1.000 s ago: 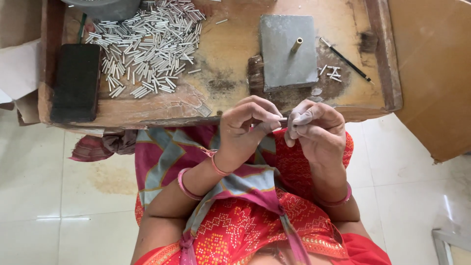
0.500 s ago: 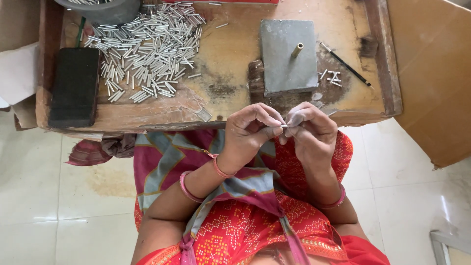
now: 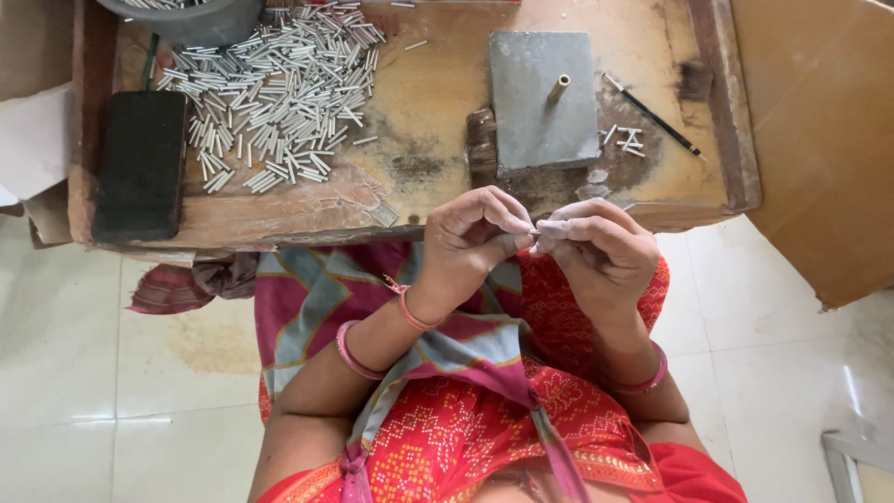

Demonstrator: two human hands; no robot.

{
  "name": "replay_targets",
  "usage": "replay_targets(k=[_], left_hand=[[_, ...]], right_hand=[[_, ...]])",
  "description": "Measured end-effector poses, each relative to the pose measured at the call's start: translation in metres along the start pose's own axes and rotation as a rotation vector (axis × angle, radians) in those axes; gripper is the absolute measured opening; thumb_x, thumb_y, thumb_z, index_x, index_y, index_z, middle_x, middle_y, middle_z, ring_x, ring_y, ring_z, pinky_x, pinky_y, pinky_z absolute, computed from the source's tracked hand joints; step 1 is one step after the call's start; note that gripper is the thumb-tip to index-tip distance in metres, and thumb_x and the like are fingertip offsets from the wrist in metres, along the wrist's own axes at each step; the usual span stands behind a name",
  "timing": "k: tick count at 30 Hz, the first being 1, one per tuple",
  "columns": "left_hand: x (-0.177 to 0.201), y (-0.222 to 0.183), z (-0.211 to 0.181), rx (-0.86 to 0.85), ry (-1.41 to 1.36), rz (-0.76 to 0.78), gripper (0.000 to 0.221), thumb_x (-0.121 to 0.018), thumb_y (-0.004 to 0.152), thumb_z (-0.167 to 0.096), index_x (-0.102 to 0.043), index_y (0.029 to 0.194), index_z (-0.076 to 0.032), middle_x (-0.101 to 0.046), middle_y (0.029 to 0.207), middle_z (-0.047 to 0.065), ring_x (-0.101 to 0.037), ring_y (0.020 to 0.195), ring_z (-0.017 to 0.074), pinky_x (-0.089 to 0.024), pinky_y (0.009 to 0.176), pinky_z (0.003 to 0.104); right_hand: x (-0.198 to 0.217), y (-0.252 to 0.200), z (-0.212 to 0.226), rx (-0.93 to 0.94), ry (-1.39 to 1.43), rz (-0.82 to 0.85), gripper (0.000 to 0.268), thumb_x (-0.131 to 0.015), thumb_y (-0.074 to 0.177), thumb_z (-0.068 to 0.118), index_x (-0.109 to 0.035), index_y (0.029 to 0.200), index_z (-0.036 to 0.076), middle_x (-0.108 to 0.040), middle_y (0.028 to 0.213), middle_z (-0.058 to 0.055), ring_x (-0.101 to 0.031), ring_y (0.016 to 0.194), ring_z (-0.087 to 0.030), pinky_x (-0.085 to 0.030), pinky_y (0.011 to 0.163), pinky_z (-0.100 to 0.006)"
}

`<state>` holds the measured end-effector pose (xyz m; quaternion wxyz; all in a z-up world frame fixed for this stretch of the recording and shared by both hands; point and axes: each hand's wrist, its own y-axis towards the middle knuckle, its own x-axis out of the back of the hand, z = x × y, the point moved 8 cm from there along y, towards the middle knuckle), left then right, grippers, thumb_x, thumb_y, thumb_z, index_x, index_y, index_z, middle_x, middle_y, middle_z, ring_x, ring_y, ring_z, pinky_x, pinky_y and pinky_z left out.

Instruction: Manually assembling white components onto small metal pins using a dedicated workbench jig.

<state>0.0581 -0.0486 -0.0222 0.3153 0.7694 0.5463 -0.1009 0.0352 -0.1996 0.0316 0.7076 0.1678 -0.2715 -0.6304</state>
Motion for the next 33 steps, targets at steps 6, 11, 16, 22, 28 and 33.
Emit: replay_targets(k=[6,11,16,22,28,33], left_hand=[[0.0,0.002,-0.003,0.0,0.114,-0.026,0.019,-0.072,0.089,0.018,-0.065,0.096,0.002,-0.066,0.103,0.005,-0.064,0.094,0.0095,-0.056,0.083,0.026],[0.018,0.009,-0.053,-0.288,0.826,-0.205,0.017,-0.075,0.087,0.01,-0.066,0.095,-0.002,-0.066,0.099,0.007,-0.064,0.094,0.0205,-0.052,0.086,0.033],[-0.02,0.012,-0.104,-0.564,1.492,-0.202,0.029,-0.072,0.078,0.005,-0.067,0.106,-0.002,-0.06,0.114,0.015,-0.06,0.107,0.0394,-0.046,0.098,0.047],[-0.042,0.0,-0.077,-0.514,1.058,0.316,0.03,-0.076,0.088,-0.001,-0.068,0.116,-0.008,-0.059,0.113,0.009,-0.062,0.105,0.0321,-0.054,0.094,0.041],[-0.044,-0.009,-0.065,-0.625,1.058,0.297,0.032,-0.068,0.078,0.006,-0.066,0.108,-0.003,-0.06,0.109,0.012,-0.061,0.102,0.0343,-0.055,0.09,0.042],[-0.013,-0.002,-0.044,-0.229,0.674,-0.078,0.011,-0.066,0.093,0.006,-0.064,0.098,-0.004,-0.061,0.099,0.005,-0.064,0.089,0.0167,-0.052,0.08,0.028]], right_hand=[[0.001,-0.002,-0.003,-0.003,0.083,-0.013,0.013,-0.071,0.09,-0.017,-0.069,0.101,-0.009,-0.066,0.102,-0.013,-0.07,0.085,-0.015,-0.059,0.075,-0.025],[0.009,-0.003,-0.022,-0.057,0.288,-0.061,0.013,-0.068,0.093,-0.017,-0.07,0.103,-0.008,-0.067,0.1,-0.014,-0.069,0.08,-0.016,-0.062,0.072,-0.028],[-0.003,-0.011,-0.076,-0.346,0.858,0.009,0.013,-0.065,0.094,-0.01,-0.072,0.105,-0.009,-0.067,0.099,-0.017,-0.068,0.078,-0.02,-0.06,0.068,-0.033],[-0.018,-0.031,-0.106,-0.675,1.081,0.087,0.01,-0.069,0.093,-0.007,-0.069,0.103,-0.006,-0.069,0.102,-0.016,-0.07,0.077,-0.021,-0.059,0.063,-0.035],[-0.026,-0.04,-0.094,-0.71,1.092,0.232,0.011,-0.069,0.097,-0.005,-0.069,0.109,-0.006,-0.07,0.096,-0.016,-0.07,0.077,-0.021,-0.059,0.065,-0.034],[-0.021,-0.027,-0.048,-0.329,0.406,0.038,0.032,-0.072,0.094,-0.006,-0.057,0.122,-0.002,-0.063,0.11,-0.007,-0.065,0.104,-0.014,-0.057,0.092,-0.029]])
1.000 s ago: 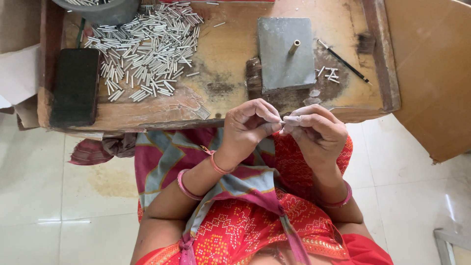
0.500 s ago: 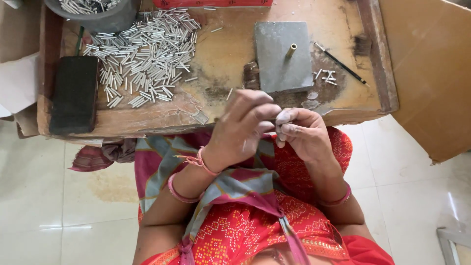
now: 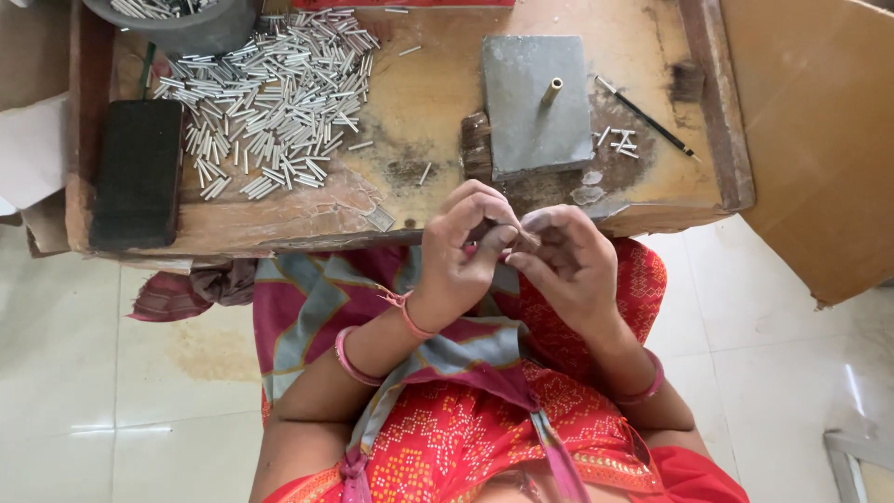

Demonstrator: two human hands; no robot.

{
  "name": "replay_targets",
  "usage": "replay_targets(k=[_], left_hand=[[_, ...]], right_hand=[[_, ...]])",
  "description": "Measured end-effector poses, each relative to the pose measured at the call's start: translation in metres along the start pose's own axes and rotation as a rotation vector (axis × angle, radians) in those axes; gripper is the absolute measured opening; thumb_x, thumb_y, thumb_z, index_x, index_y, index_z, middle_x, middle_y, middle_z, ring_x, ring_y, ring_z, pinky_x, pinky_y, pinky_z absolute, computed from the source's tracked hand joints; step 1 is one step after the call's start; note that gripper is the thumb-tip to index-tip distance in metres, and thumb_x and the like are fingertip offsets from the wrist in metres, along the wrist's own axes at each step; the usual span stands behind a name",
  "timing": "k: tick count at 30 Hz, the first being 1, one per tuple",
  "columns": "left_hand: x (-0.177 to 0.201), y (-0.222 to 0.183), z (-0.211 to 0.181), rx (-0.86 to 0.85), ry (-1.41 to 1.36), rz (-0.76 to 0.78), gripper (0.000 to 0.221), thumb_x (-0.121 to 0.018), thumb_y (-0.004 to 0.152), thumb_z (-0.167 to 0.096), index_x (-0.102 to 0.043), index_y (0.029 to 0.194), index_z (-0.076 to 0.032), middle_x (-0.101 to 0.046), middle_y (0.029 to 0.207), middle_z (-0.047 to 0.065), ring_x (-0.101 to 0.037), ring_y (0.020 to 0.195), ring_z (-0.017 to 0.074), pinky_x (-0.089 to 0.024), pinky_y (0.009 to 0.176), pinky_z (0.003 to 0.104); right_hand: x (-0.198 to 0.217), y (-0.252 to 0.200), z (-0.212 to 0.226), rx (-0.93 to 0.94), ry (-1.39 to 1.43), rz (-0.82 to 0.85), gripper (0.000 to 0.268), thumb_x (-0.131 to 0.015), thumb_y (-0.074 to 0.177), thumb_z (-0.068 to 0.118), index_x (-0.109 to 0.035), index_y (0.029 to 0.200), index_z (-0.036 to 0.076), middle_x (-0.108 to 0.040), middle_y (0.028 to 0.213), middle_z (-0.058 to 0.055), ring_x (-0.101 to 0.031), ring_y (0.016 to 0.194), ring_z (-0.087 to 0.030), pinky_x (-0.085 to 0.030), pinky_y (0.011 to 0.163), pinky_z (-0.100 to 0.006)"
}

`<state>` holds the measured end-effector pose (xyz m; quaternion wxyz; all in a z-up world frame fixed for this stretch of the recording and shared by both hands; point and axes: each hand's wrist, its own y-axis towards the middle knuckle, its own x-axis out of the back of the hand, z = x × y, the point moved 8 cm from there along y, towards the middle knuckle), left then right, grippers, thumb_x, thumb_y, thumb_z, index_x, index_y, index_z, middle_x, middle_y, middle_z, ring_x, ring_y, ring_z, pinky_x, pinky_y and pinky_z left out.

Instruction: Manually assembling white components onto small metal pins using a dedicated workbench jig.

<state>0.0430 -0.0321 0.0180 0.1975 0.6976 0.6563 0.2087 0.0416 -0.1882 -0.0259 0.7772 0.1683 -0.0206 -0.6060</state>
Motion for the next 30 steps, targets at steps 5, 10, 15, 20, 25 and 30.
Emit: replay_targets(k=[5,10,15,20,25,30], left_hand=[[-0.026,-0.018,0.055,0.483,-0.534,0.07,0.005,-0.062,0.101,0.001,-0.062,0.1,-0.004,-0.063,0.09,-0.003,-0.057,0.082,0.0042,-0.046,0.073,0.02],[-0.045,-0.021,0.069,0.581,-0.672,0.117,0.004,-0.061,0.102,-0.003,-0.062,0.099,-0.004,-0.06,0.084,-0.003,-0.054,0.076,0.0049,-0.045,0.068,0.021],[-0.036,0.043,-0.007,-0.342,0.748,0.05,0.04,-0.059,0.079,0.005,-0.051,0.117,-0.005,-0.058,0.107,0.013,-0.06,0.103,0.0344,-0.05,0.095,0.044],[-0.053,0.121,0.06,-0.255,0.697,0.079,0.043,-0.065,0.082,0.002,-0.048,0.121,0.001,-0.06,0.109,0.02,-0.062,0.104,0.0403,-0.051,0.09,0.046],[-0.062,0.146,0.112,-0.094,0.73,0.255,0.027,-0.072,0.083,-0.006,-0.058,0.105,-0.001,-0.065,0.099,0.017,-0.067,0.097,0.0388,-0.053,0.082,0.045],[-0.036,0.1,0.043,-0.157,0.61,0.214,0.02,-0.08,0.081,-0.012,-0.066,0.093,-0.003,-0.066,0.094,0.013,-0.065,0.095,0.0362,-0.051,0.084,0.045]], right_hand=[[-0.019,-0.006,0.058,0.513,-0.56,-0.111,0.025,-0.077,0.091,-0.005,-0.061,0.11,-0.001,-0.064,0.103,-0.013,-0.066,0.094,-0.02,-0.055,0.083,-0.03],[-0.017,-0.008,0.064,0.672,-0.724,-0.159,0.015,-0.073,0.089,-0.011,-0.067,0.1,-0.004,-0.066,0.097,-0.014,-0.067,0.088,-0.024,-0.055,0.079,-0.034],[0.034,0.017,0.02,0.361,-0.417,-0.273,0.009,-0.064,0.099,-0.012,-0.061,0.102,-0.004,-0.065,0.103,-0.012,-0.066,0.087,-0.017,-0.059,0.079,-0.03],[0.042,0.026,0.012,0.403,-0.481,-0.222,0.011,-0.065,0.097,-0.013,-0.061,0.104,-0.006,-0.065,0.102,-0.011,-0.065,0.088,-0.016,-0.056,0.081,-0.029],[0.031,0.026,0.022,0.492,-0.648,-0.167,0.012,-0.066,0.096,-0.014,-0.061,0.104,-0.007,-0.066,0.101,-0.012,-0.064,0.09,-0.017,-0.053,0.082,-0.029],[0.033,0.029,0.017,0.352,-0.539,-0.155,0.008,-0.064,0.096,-0.013,-0.062,0.1,-0.006,-0.063,0.098,-0.01,-0.065,0.079,-0.012,-0.057,0.071,-0.025]])
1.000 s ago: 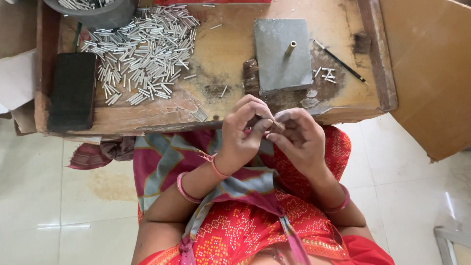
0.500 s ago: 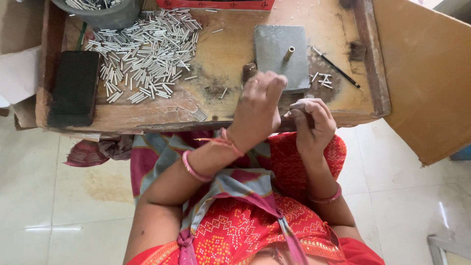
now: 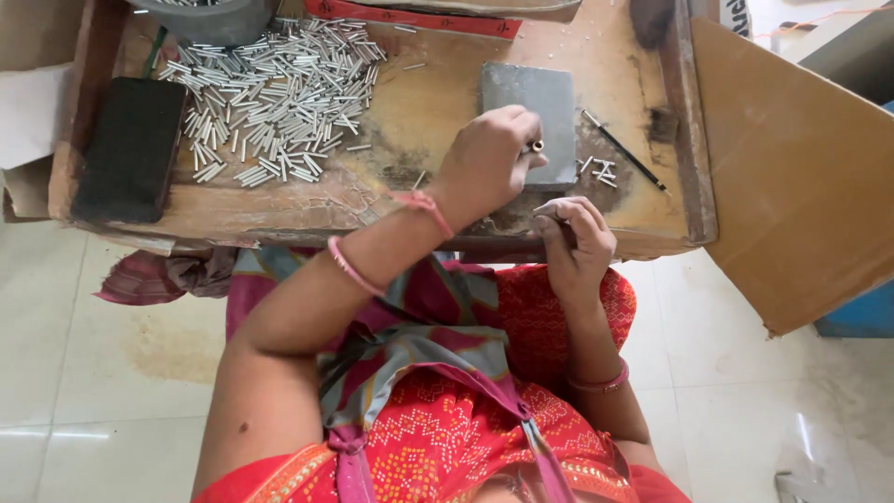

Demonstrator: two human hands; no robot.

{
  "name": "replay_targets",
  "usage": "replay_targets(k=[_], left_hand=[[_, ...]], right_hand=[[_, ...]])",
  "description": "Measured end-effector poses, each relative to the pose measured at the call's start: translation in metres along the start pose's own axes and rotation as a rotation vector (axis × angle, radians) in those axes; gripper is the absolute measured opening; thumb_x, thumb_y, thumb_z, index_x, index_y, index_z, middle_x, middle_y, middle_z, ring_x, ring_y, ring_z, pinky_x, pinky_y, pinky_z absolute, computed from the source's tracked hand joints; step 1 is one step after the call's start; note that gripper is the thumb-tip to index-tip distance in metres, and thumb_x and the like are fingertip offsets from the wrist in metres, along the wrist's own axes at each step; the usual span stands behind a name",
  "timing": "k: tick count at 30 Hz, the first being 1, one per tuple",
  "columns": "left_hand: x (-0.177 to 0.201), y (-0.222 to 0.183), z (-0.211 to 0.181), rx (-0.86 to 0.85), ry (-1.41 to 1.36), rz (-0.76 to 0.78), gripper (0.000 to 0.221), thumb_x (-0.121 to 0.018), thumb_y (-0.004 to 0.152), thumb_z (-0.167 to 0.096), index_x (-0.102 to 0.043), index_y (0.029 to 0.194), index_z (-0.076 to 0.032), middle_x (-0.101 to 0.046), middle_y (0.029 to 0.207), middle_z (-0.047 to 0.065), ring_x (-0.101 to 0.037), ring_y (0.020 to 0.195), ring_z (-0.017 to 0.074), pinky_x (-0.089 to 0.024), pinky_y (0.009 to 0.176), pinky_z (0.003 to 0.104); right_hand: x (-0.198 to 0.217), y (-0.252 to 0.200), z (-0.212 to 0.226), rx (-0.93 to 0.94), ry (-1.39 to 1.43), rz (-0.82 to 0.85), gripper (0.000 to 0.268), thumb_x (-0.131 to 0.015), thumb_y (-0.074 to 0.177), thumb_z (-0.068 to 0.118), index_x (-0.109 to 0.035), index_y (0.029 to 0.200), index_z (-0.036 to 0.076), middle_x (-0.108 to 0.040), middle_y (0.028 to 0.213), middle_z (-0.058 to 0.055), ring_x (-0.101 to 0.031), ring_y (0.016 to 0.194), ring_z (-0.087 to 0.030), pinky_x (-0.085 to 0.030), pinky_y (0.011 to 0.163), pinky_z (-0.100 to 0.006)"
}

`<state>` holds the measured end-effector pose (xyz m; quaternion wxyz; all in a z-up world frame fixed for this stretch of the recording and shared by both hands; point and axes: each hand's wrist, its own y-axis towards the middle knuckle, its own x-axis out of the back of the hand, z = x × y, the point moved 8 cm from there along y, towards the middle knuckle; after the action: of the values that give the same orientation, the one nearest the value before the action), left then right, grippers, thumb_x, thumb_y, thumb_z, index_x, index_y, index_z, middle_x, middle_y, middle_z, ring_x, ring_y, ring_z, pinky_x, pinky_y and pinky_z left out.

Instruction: Manually assembling white components onto small metal pins using a dedicated workbench jig.

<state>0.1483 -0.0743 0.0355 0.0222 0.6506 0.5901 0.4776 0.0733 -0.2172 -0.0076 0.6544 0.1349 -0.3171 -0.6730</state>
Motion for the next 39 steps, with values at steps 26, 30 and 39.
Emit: replay_targets(k=[26,30,39], left_hand=[[0.017,-0.037,0.001,0.011,0.023,-0.198,0.022,-0.078,0.077,-0.015,-0.069,0.093,-0.004,-0.059,0.102,0.012,-0.055,0.103,0.0339,-0.049,0.094,0.044],[0.019,-0.035,0.001,0.018,0.013,-0.201,0.018,-0.078,0.077,-0.015,-0.069,0.089,-0.005,-0.058,0.099,0.013,-0.055,0.101,0.0338,-0.048,0.093,0.044],[0.017,-0.036,0.001,-0.001,0.015,-0.222,0.017,-0.077,0.08,-0.015,-0.068,0.09,-0.004,-0.058,0.1,0.013,-0.054,0.102,0.0344,-0.048,0.094,0.045]], right_hand=[[-0.037,0.06,0.04,0.237,-0.546,0.291,0.033,-0.069,0.099,-0.002,-0.062,0.131,-0.004,-0.063,0.12,-0.02,-0.064,0.11,-0.032,-0.054,0.095,-0.042],[-0.025,0.042,0.026,0.295,-0.54,0.1,0.035,-0.067,0.104,0.0,-0.06,0.138,-0.001,-0.062,0.124,-0.02,-0.063,0.108,-0.032,-0.055,0.095,-0.042],[-0.035,0.033,0.038,0.432,-0.705,0.112,0.035,-0.064,0.102,-0.003,-0.064,0.136,-0.001,-0.061,0.122,-0.019,-0.059,0.109,-0.034,-0.051,0.098,-0.045]])
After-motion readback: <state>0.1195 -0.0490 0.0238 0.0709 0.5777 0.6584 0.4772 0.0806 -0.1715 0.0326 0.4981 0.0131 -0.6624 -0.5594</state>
